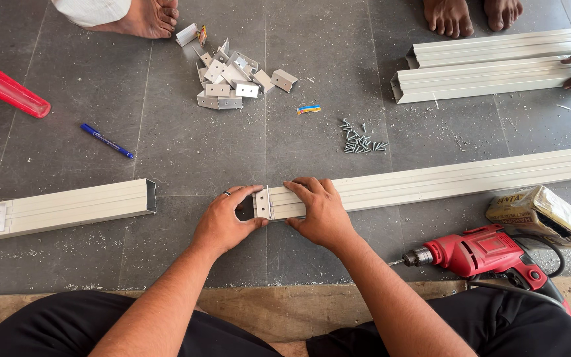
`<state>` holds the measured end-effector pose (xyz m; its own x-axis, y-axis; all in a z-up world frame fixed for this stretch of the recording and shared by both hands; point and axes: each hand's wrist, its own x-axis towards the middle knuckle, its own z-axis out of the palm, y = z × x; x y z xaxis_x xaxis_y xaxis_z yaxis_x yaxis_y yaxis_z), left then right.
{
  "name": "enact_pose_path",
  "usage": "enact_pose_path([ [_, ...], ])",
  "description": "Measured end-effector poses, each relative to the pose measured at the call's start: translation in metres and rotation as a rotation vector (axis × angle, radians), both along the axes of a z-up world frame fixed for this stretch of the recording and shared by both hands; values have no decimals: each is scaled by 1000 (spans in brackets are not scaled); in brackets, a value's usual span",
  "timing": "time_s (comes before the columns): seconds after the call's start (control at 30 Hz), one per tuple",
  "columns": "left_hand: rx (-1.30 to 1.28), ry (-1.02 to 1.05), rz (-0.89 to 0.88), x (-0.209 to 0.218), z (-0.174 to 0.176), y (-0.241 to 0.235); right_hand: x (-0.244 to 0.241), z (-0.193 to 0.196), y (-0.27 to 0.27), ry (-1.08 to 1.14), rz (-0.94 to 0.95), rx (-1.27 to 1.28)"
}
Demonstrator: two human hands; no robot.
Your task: The person sits on the floor and uses a red power drill to attach metal brackets to long white metal profiles. They align the brackets, insert screws, and drive them in while another person assists by holding the profiles.
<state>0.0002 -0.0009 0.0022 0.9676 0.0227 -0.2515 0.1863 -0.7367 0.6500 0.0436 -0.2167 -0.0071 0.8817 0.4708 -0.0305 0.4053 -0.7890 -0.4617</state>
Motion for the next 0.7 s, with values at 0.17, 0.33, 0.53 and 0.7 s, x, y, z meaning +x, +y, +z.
enact_pose_path([
  [0.17,15,2,0,1,1,-1,0,0,1,-2,-3,-3],
  [0.33,32,27,3,1,3,-3,0,0,2,24,-15,-30],
  [0.53,53,42,-1,1,2,-3,0,0,3,32,-21,-46],
  [0.7,60,42,-2,2,1,-3,0,1,3,26,-20,-41],
])
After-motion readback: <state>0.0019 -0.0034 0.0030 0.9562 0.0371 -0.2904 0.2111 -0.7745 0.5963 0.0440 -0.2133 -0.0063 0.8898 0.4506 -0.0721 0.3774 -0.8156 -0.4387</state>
